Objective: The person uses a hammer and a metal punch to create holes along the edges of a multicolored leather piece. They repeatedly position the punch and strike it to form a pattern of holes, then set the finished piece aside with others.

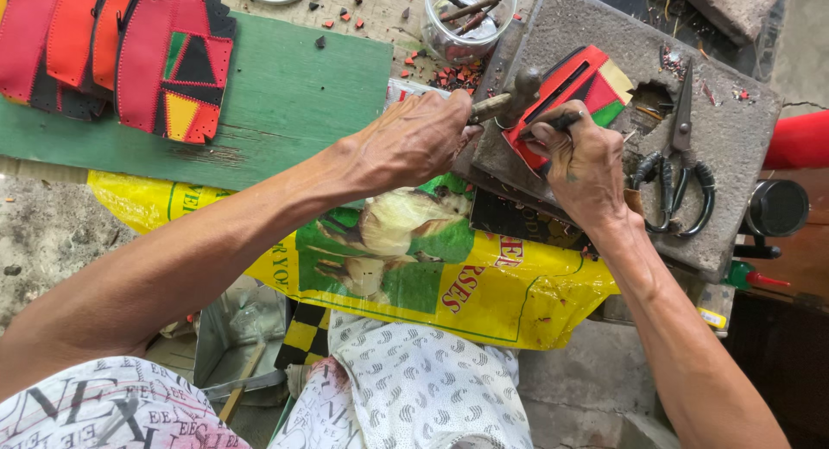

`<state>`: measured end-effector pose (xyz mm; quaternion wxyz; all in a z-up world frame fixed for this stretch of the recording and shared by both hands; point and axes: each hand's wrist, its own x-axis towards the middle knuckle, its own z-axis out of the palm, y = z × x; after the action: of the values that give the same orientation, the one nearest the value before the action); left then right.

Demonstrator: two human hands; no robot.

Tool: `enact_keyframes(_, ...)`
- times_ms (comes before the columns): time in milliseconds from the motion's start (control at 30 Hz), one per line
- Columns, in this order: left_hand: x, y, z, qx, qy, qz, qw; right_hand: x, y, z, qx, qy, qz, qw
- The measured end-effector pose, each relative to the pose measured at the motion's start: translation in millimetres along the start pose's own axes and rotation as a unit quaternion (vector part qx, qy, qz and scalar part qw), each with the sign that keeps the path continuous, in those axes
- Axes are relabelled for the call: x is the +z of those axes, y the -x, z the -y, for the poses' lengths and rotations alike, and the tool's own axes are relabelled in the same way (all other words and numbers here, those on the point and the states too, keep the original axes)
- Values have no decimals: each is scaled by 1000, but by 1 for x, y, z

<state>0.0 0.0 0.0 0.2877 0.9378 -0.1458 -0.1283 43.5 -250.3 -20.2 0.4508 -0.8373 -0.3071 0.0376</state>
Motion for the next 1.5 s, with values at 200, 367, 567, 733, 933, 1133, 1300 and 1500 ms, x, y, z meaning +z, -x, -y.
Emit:
enact_keyframes(200,3,0,3,17,11,-15,1000,1,1,2,-10,9,-8,1000)
enact_keyframes(367,5,1,7,36,5,-29,999,3,3,2,-31,64,-36,997)
enact_keyframes(567,-3,1,4,13,9,-5,1000,5,1,1,-51,86,-47,994)
enact_keyframes(733,-30,6,-11,42,21,-49,998,2,-3,-3,-57,81,-40,994)
enact_keyframes(933,-52,17,-43,101,79,-89,988,5,0,-9,-71,91,-33,993)
enact_keyframes(1133,-59,13,-54,110,34,-72,991,3,0,-6,-92,114,-24,989)
enact_keyframes(1300,-58,14,-61,185,100,-156,965,3,-3,-1,-93,112,-30,989)
enact_keyframes(1500,-73,11,-69,107,57,-69,990,5,-4,-4,-92,116,-32,988)
